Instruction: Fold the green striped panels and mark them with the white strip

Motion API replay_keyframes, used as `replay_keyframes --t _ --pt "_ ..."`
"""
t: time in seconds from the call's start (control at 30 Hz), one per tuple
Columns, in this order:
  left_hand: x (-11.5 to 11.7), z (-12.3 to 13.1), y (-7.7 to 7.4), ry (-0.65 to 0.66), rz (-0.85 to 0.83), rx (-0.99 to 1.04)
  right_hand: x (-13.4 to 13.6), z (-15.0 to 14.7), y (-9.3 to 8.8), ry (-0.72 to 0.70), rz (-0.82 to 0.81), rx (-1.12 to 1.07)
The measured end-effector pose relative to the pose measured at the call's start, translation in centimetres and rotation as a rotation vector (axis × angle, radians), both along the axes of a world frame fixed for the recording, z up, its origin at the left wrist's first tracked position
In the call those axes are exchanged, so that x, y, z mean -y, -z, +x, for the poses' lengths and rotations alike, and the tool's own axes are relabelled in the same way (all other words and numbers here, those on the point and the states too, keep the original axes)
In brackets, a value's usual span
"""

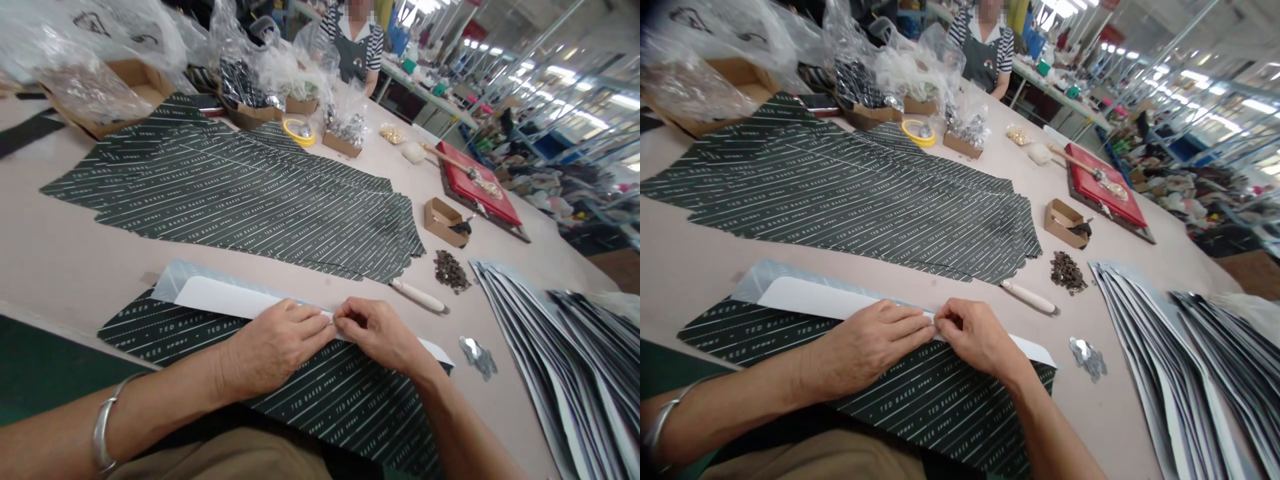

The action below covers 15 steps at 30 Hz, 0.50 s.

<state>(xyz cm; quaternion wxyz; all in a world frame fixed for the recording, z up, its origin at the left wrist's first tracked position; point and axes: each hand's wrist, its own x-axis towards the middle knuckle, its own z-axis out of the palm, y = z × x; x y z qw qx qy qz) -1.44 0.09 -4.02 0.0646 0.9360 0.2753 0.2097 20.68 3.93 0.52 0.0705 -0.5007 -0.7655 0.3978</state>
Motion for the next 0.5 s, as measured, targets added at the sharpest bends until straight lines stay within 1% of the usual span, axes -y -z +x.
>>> replay_keyframes --t 0.1,0.23,0.33,0.37,0.4,0.43,0.5 --pt "0.0 0.0 0.1 -0.008 0.007 -0.004 -0.9 0.1 0.0 0.024 -0.099 -0.042" --pt "0.1 0.0 0.2 -0.013 0.009 -0.013 -1.2 -0.2 0.3 0.042 -0.095 0.003" --pt "0.1 0.0 0.2 -0.008 0.001 -0.022 -1.1 0.0 0.3 0.032 -0.086 -0.017" --pt "0.0 0.0 0.1 -0.004 -0.003 -0.022 -1.1 0.4 0.4 0.049 -0.037 -0.03" --pt "0.0 0.0 0.1 0.0 -0.008 -0.019 -1.3 1.1 0.4 0.085 0.052 -0.024" --pt "0.0 0.0 0.0 0.003 -0.012 -0.016 -1.5 2.0 0.5 0.14 0.178 0.01" --pt "-0.1 0.1 -0.1 0.001 -0.027 -0.003 -2.0 4.3 1.1 0.266 0.475 0.158"
